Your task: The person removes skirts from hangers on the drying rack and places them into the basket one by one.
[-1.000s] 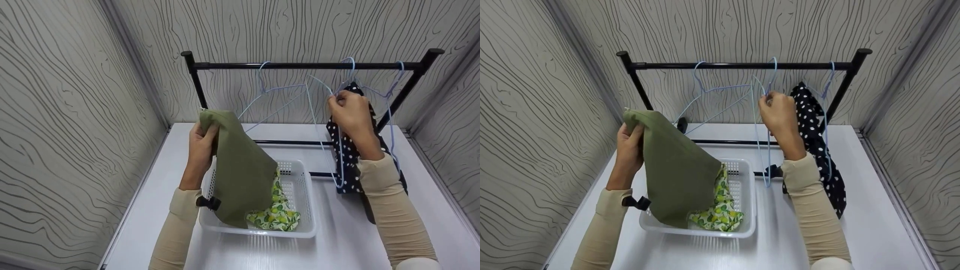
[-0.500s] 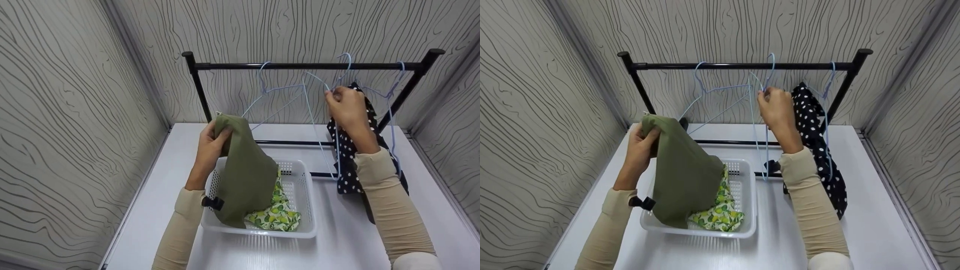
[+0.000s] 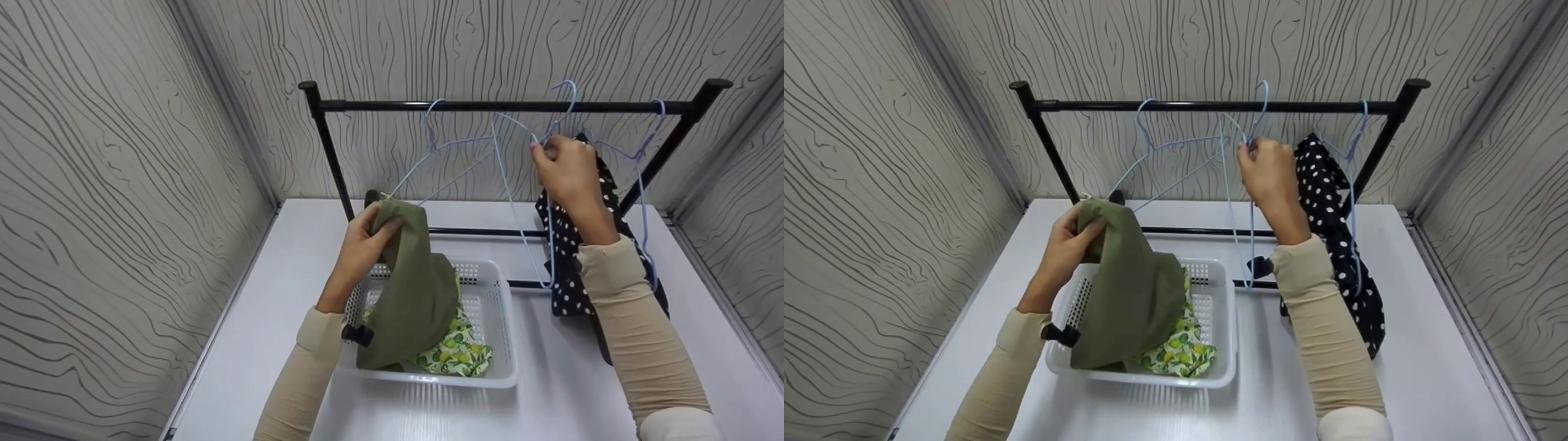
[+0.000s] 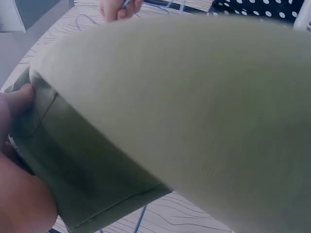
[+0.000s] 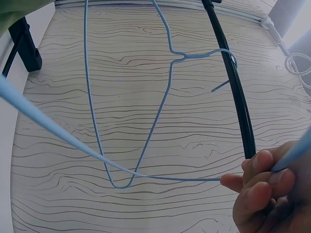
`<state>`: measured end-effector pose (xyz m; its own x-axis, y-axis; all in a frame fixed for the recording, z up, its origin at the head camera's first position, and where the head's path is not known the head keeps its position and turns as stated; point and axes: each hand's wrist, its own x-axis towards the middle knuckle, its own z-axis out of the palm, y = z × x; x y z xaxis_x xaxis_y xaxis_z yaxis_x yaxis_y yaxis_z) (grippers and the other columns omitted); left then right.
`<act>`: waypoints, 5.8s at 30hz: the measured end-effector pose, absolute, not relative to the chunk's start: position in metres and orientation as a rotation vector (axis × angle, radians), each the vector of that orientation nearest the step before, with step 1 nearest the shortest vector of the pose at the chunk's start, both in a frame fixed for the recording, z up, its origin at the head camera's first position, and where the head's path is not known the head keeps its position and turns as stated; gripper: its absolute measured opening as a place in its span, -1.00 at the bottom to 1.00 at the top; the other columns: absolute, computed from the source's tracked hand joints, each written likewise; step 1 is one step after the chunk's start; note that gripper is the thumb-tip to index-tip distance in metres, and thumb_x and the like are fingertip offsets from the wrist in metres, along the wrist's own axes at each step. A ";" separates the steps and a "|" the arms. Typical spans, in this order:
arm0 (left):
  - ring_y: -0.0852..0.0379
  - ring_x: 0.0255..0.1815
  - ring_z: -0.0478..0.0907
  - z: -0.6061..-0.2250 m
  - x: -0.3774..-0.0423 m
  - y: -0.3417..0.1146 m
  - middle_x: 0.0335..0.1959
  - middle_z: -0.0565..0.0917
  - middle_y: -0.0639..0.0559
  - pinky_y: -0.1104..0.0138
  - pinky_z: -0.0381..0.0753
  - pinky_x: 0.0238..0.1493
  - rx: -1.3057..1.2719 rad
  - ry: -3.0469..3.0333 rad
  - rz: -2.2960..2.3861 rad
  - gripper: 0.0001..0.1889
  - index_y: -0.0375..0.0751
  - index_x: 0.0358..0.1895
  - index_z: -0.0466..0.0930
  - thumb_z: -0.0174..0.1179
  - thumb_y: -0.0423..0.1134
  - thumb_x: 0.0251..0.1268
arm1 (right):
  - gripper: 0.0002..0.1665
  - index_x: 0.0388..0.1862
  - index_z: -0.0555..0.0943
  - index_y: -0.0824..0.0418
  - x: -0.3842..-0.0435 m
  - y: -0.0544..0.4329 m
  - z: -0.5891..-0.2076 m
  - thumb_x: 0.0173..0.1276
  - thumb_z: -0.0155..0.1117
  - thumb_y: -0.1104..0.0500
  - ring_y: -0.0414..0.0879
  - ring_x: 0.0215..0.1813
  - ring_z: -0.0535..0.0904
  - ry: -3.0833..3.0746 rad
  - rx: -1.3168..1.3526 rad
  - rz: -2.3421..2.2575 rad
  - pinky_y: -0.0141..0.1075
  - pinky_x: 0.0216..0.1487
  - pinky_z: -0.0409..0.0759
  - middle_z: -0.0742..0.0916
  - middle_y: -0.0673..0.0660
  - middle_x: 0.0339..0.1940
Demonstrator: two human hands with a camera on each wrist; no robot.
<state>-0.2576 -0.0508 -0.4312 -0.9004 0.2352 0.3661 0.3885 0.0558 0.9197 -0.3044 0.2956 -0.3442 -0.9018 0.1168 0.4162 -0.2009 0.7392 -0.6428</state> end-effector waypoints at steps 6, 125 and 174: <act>0.10 -0.11 0.64 -0.450 -0.260 -0.042 -0.02 0.72 -0.08 0.22 0.67 -0.02 -0.705 -2.313 -1.791 -0.75 -0.13 0.21 0.65 0.23 -0.17 0.63 | -0.59 -0.15 0.71 0.47 -0.311 0.293 -0.347 0.67 0.16 0.12 -0.32 -0.73 0.40 -2.455 0.125 0.952 -0.49 -0.75 0.20 0.66 0.09 -0.67; 0.00 -0.10 0.74 -0.540 -0.274 -0.016 -0.06 0.79 -0.15 0.19 0.73 -0.06 -0.761 -2.878 -1.482 -0.75 -0.25 0.06 0.73 0.15 -0.17 0.65 | 0.02 0.34 0.56 0.42 -0.321 0.324 -0.370 0.63 -0.19 -0.49 -0.14 -0.74 0.51 -2.637 -0.018 1.023 -0.33 -0.75 0.46 0.82 0.36 -0.16; -0.24 0.15 0.66 -0.470 -0.349 -0.124 0.10 0.66 -0.36 0.02 0.62 0.28 -0.068 -2.402 -1.436 -0.65 -0.49 0.27 0.51 0.08 -0.35 0.57 | -0.34 0.28 0.43 0.53 -0.293 0.416 -0.372 0.68 -0.04 -0.08 0.44 0.12 0.45 -2.558 -0.272 0.787 0.26 0.13 0.36 0.53 0.49 0.15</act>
<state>-0.3491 -0.1240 -0.4701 -0.9407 -0.1317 0.3127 0.2131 0.4879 0.8465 -0.2925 0.4157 -0.3723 -0.8802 0.3105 0.3589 0.0551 0.8180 -0.5726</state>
